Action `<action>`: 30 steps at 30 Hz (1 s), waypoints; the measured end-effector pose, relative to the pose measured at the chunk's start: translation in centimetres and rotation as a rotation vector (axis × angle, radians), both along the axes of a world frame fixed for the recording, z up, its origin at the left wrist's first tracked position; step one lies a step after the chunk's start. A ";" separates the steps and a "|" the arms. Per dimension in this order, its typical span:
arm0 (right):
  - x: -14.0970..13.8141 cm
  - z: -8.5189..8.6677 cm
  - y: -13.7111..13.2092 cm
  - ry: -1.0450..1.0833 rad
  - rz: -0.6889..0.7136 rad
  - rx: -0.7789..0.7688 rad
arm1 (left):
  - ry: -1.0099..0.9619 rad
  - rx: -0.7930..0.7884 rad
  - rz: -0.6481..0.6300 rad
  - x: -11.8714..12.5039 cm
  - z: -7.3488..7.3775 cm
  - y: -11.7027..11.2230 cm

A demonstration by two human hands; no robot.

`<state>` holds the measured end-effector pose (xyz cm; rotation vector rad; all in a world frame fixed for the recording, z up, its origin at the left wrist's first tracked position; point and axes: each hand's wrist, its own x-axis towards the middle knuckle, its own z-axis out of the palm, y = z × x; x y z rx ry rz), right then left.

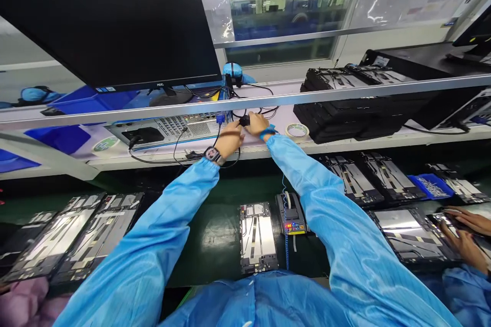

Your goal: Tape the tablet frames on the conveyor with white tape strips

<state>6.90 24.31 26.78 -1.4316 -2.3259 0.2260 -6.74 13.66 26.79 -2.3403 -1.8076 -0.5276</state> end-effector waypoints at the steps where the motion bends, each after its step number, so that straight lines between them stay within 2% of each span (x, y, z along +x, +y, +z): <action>1: 0.0 0.0 0.4 -0.008 0.011 -0.006 | -0.036 0.047 -0.027 0.1 -0.3 -2.1; 3: 0.3 -0.1 1.0 -0.014 0.028 -0.018 | -0.100 0.105 -0.020 -0.1 -1.5 -6.1; 5: 1.0 -0.1 1.4 0.000 0.055 -0.012 | -0.115 0.102 0.020 -0.8 -3.3 -8.8; 7: 1.9 -0.2 1.6 0.016 0.087 -0.007 | -0.095 0.060 0.026 -2.0 -5.0 -9.7; 10: 3.2 0.1 1.6 0.017 0.127 -0.017 | -0.082 0.030 0.005 -4.1 -6.4 -8.4; 12: 3.8 0.3 1.5 -0.001 0.149 -0.031 | -0.077 0.038 -0.004 -5.4 -6.4 -7.3; 16: 4.4 1.0 1.5 -0.045 0.224 -0.059 | -0.081 0.003 -0.033 -7.1 -5.3 -5.8; 20: 4.3 1.7 1.5 -0.121 0.236 -0.070 | -0.212 -0.050 -0.036 -8.8 -4.0 -3.7; 23: 3.6 2.2 1.0 -0.143 0.209 -0.102 | -0.335 -0.073 0.035 -9.7 -3.1 -1.6; 26: 2.9 2.5 0.1 -0.151 0.163 -0.132 | -0.365 -0.047 0.116 -9.9 -2.5 -0.1; 30: 2.4 2.0 -1.1 -0.143 0.136 -0.134 | -0.280 0.008 0.195 -9.7 -2.6 -0.1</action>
